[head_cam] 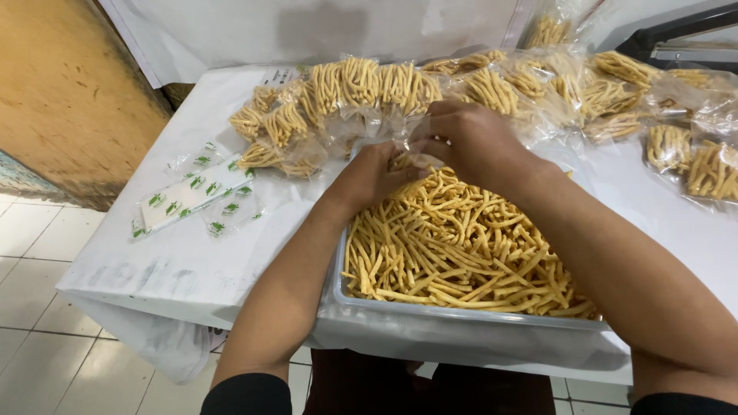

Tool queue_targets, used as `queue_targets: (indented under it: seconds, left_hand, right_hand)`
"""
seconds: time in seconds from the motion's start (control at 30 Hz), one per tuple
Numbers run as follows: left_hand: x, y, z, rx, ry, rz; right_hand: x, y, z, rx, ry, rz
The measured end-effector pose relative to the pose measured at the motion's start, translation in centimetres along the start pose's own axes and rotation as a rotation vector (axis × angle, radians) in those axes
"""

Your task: Packaging thin snack sticks into small plastic bags from a tray.

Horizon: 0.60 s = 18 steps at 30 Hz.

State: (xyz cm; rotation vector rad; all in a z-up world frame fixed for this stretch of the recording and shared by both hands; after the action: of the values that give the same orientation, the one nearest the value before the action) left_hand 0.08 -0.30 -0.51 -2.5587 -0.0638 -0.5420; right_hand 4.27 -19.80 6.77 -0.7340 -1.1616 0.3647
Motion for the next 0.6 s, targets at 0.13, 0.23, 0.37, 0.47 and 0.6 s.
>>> queue_targets:
  seconds: [0.13, 0.23, 0.37, 0.47, 0.6]
  left_hand:
    - [1.3, -0.9, -0.3, -0.094, 0.022, 0.017]
    - [1.0, -0.9, -1.1, -0.054, -0.055, 0.038]
    - [0.8, -1.5, -1.8, -0.167, -0.235, 0.064]
    - [0.7, -1.5, -1.8, -0.154, -0.15, 0.102]
    - [1.2, -0.9, 0.8, -0.171, -0.11, 0.08]
  right_hand:
    - [0.9, -1.0, 1.2, 0.107, 0.049, 0.001]
    - [1.1, -3.3, 2.3, 0.187, 0.195, 0.116]
    - [1.0, -4.4, 2.1, 0.036, 0.005, 0.023]
    - [0.6, -4.3, 2.2, 0.05, 0.138, -0.195]
    - [0.8, -6.7, 2.1, 0.105, 0.512, -0.162]
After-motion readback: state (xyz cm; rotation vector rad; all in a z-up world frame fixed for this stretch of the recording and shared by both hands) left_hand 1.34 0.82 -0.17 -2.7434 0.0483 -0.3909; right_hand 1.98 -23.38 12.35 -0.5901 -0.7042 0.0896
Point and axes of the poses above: each hand's wrist, its own x-axis towards the middle knuckle, its own y-axis out of the palm, z = x × y, the point moved 1 cm from there along x, towards the middle knuckle, and after that the axes turned 13 degrees about -z, right-handed, at the moved point
